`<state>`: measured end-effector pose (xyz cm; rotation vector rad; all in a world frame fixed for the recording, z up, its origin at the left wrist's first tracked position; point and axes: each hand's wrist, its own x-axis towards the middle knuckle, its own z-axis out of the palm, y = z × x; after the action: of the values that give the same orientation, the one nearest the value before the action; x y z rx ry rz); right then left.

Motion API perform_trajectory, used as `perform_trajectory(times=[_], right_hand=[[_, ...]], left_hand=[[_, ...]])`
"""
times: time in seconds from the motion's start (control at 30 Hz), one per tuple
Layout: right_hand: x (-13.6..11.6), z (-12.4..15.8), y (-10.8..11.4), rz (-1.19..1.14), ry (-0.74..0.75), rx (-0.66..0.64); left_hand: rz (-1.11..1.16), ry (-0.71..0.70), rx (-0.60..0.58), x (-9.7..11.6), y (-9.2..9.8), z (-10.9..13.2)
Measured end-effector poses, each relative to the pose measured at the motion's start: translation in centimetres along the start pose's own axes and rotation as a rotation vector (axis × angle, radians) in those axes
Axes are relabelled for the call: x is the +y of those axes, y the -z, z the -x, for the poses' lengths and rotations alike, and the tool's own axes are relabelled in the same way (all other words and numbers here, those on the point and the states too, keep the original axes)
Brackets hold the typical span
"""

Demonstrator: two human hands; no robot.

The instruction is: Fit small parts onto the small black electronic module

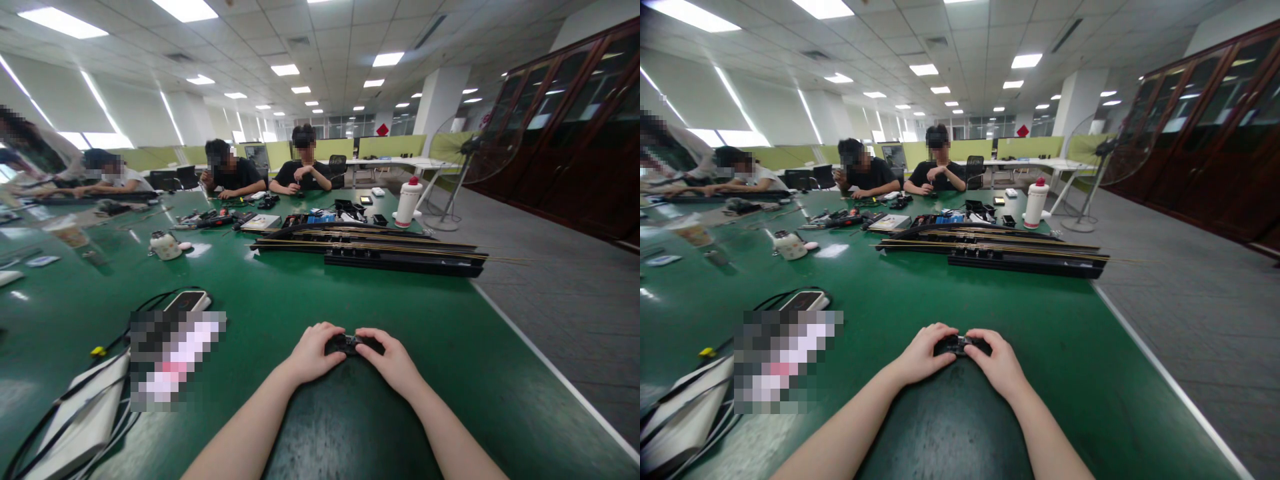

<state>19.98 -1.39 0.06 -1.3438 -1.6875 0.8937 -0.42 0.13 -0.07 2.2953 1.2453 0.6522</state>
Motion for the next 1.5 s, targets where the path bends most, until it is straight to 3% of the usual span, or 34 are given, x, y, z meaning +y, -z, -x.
perform_trajectory(times=[0.4, 0.63, 1.5], right_hand=[[1.0, -0.6, 0.3, -0.349, -0.090, 0.035], [0.0, -0.6, 0.8, -0.504, -0.174, 0.076], [0.7, -0.8, 1.5, -0.805, -0.252, 0.234]], left_hand=[[-0.003, 0.011, -0.007, 0.0, 0.0, 0.0], [-0.003, 0.015, -0.010, 0.0, 0.0, 0.0], [-0.010, 0.019, -0.015, 0.1, 0.1, 0.0]])
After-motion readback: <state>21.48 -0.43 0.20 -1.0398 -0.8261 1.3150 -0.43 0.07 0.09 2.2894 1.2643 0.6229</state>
